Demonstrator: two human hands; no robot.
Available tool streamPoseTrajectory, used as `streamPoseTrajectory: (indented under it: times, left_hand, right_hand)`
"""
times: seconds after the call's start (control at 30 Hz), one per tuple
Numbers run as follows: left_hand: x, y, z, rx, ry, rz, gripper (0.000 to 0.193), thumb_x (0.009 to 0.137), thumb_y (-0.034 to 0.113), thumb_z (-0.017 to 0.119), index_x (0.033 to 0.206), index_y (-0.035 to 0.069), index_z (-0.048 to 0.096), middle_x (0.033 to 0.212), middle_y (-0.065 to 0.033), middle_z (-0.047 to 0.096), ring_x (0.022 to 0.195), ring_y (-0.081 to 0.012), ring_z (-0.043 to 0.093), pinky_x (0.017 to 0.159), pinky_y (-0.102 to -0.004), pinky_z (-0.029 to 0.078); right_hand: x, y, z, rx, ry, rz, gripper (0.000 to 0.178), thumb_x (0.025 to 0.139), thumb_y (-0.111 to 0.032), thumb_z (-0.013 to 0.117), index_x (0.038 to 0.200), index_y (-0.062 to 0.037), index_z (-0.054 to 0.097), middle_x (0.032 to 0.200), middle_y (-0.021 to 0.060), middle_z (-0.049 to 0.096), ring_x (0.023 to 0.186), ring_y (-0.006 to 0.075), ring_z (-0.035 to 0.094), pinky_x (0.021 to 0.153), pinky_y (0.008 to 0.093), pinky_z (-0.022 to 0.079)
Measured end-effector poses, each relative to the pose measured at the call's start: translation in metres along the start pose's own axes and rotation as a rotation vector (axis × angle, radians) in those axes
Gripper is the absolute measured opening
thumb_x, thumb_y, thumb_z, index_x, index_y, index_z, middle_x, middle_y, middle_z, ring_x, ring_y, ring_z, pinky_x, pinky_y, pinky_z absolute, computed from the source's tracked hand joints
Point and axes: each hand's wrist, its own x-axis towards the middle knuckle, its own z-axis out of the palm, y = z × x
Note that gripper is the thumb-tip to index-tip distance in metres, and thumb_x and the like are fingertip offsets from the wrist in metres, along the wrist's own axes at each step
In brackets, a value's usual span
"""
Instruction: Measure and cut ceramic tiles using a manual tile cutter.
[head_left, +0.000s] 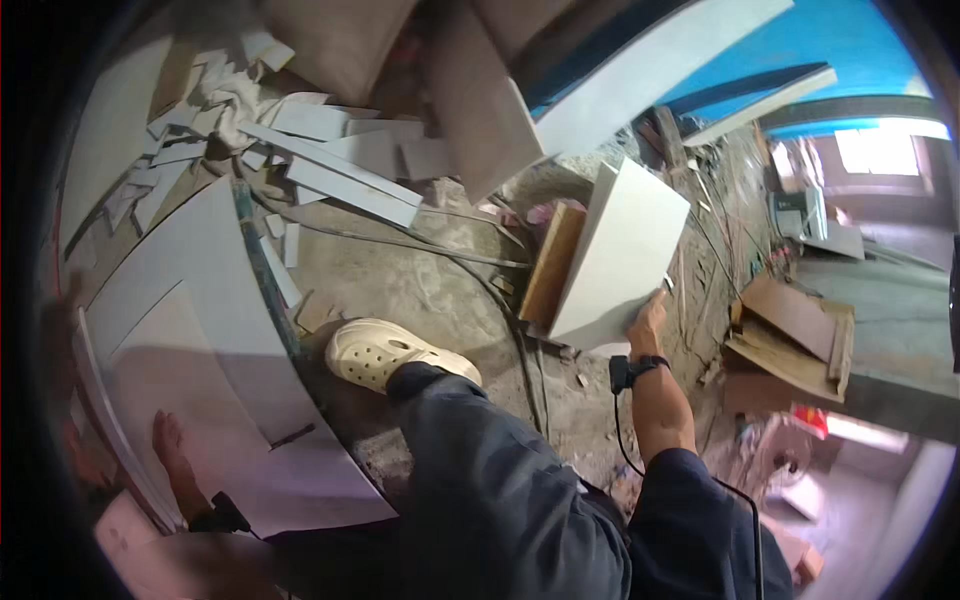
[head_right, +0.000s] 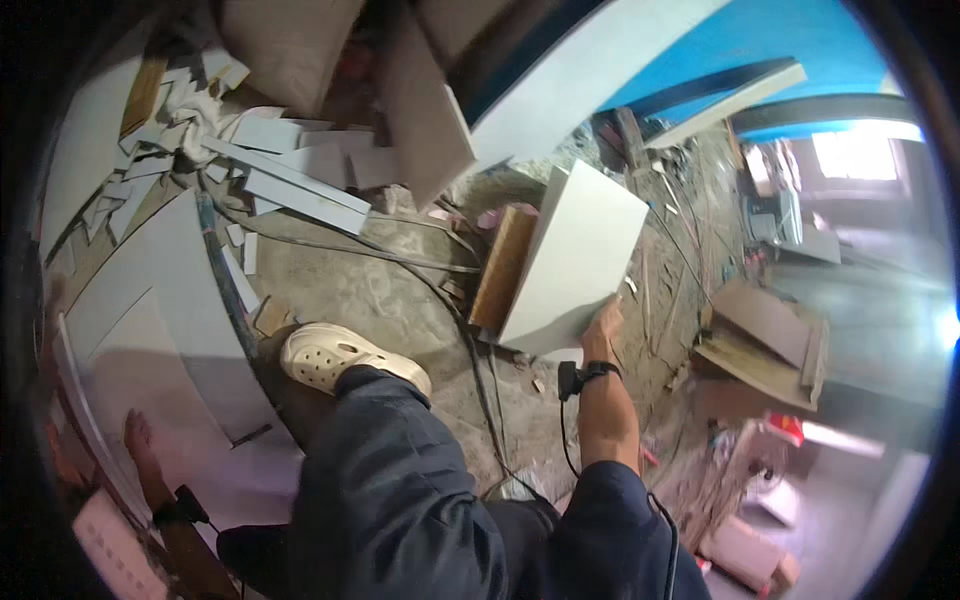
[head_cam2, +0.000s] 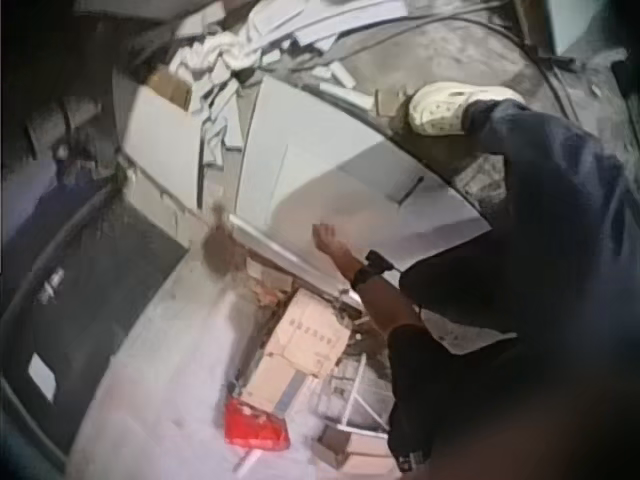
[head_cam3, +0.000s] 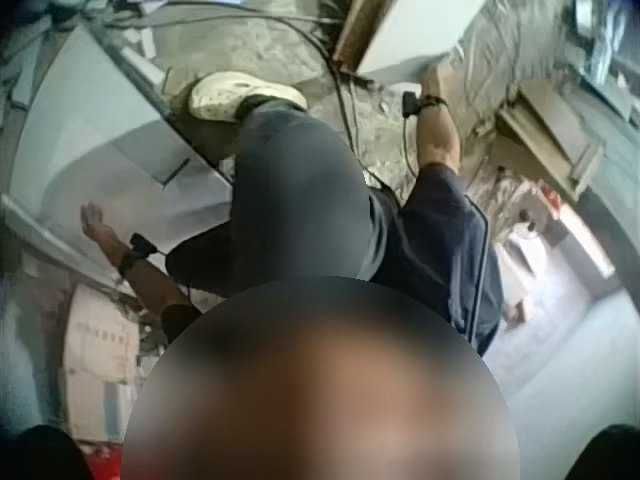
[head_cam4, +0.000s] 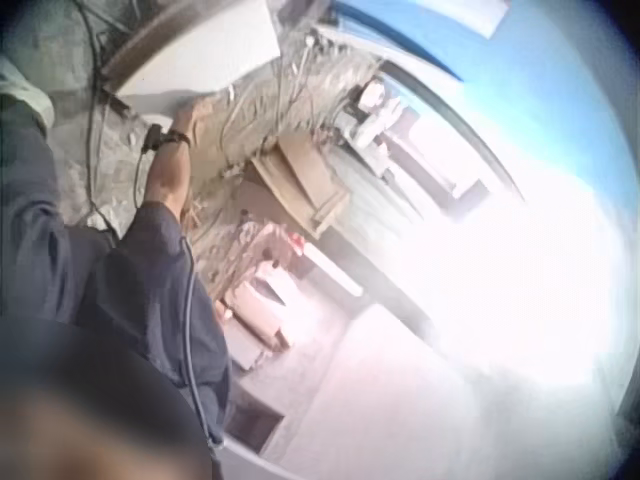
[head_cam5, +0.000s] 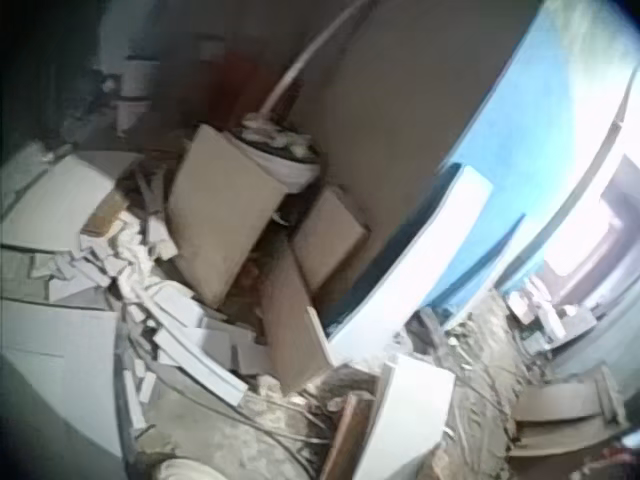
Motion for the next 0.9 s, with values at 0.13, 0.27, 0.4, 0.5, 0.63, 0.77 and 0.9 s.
streamPoseTrajectory:
  times: [0.13, 0.27, 0.4, 0.5, 0.63, 0.77, 0.9]
  left_hand:
    - [-0.03, -0.095, -0.059, -0.36, 0.417, -0.248, 0.045, 0.098, 0.031, 0.051, 0.139, 0.012, 0.053, 0.139, -0.0027, 0.053, 0.13, -0.0256, 0.045, 0.107, -0.0401, 0.037]
    - [-0.115, -0.142, -0.035, 0.119, 0.739, -0.262, 0.042, 0.096, 0.036, 0.054, 0.127, 0.008, 0.055, 0.122, -0.0115, 0.06, 0.112, -0.0262, 0.058, 0.106, -0.0433, 0.038]
    - [-0.171, -0.085, 0.035, -0.214, 0.809, -0.506, 0.038, 0.094, 0.033, 0.058, 0.119, 0.004, 0.055, 0.118, -0.0141, 0.057, 0.107, -0.0269, 0.059, 0.094, -0.0473, 0.047]
    - [-0.187, -0.038, 0.076, -0.701, 0.719, -0.589, 0.052, 0.087, 0.034, 0.067, 0.125, 0.004, 0.048, 0.119, -0.0115, 0.054, 0.111, -0.03, 0.056, 0.092, -0.0518, 0.048]
    - [-0.189, -0.015, 0.109, -0.918, 0.639, -0.521, 0.054, 0.088, 0.032, 0.065, 0.13, 0.005, 0.043, 0.121, -0.0123, 0.054, 0.117, -0.0323, 0.052, 0.095, -0.053, 0.046]
    - [-0.178, -0.013, 0.116, -0.924, 0.649, -0.566, 0.052, 0.087, 0.034, 0.066, 0.126, 0.005, 0.045, 0.119, -0.0133, 0.054, 0.113, -0.0324, 0.054, 0.096, -0.0535, 0.045]
    - [-0.168, -0.023, 0.105, -1.031, 0.653, -0.671, 0.048, 0.085, 0.035, 0.066, 0.117, 0.002, 0.05, 0.113, -0.0153, 0.053, 0.1, -0.03, 0.056, 0.091, -0.0515, 0.048]
  right_hand:
    - [0.005, 0.012, -0.001, -0.008, -0.137, -0.126, 0.06, 0.102, -0.045, 0.048, 0.13, 0.007, 0.055, 0.13, 0.016, 0.058, 0.115, 0.0278, 0.054, 0.1, 0.0406, 0.042]
    - [0.017, 0.012, -0.007, -0.444, -0.426, -0.197, 0.069, 0.098, -0.045, 0.051, 0.145, 0.0039, 0.038, 0.141, 0.0221, 0.048, 0.126, 0.0354, 0.048, 0.108, 0.0438, 0.036]
    - [0.05, 0.016, 0.008, -0.835, -0.365, -0.384, 0.068, 0.099, -0.042, 0.048, 0.147, 0.0033, 0.035, 0.142, 0.025, 0.046, 0.126, 0.038, 0.048, 0.106, 0.0456, 0.038]
    - [0.08, 0.026, 0.007, -1.061, -0.292, -0.502, 0.067, 0.1, -0.04, 0.046, 0.149, 0.0029, 0.032, 0.143, 0.0271, 0.044, 0.126, 0.0399, 0.048, 0.106, 0.0469, 0.04]
    - [0.11, 0.04, 0.006, -1.226, -0.256, -0.672, 0.066, 0.101, -0.038, 0.044, 0.151, 0.0023, 0.029, 0.145, 0.03, 0.041, 0.127, 0.0424, 0.048, 0.105, 0.0487, 0.042]
    - [0.101, 0.017, 0.017, -1.429, -0.266, -0.679, 0.052, 0.102, -0.037, 0.042, 0.14, -0.002, 0.04, 0.134, 0.0273, 0.048, 0.117, 0.0398, 0.055, 0.095, 0.0497, 0.047]
    - [0.032, -0.037, 0.034, -1.28, -0.433, -0.887, 0.029, 0.102, -0.024, 0.043, 0.104, -0.0014, 0.06, 0.086, 0.0196, 0.063, 0.075, 0.035, 0.061, 0.071, 0.0469, 0.049]
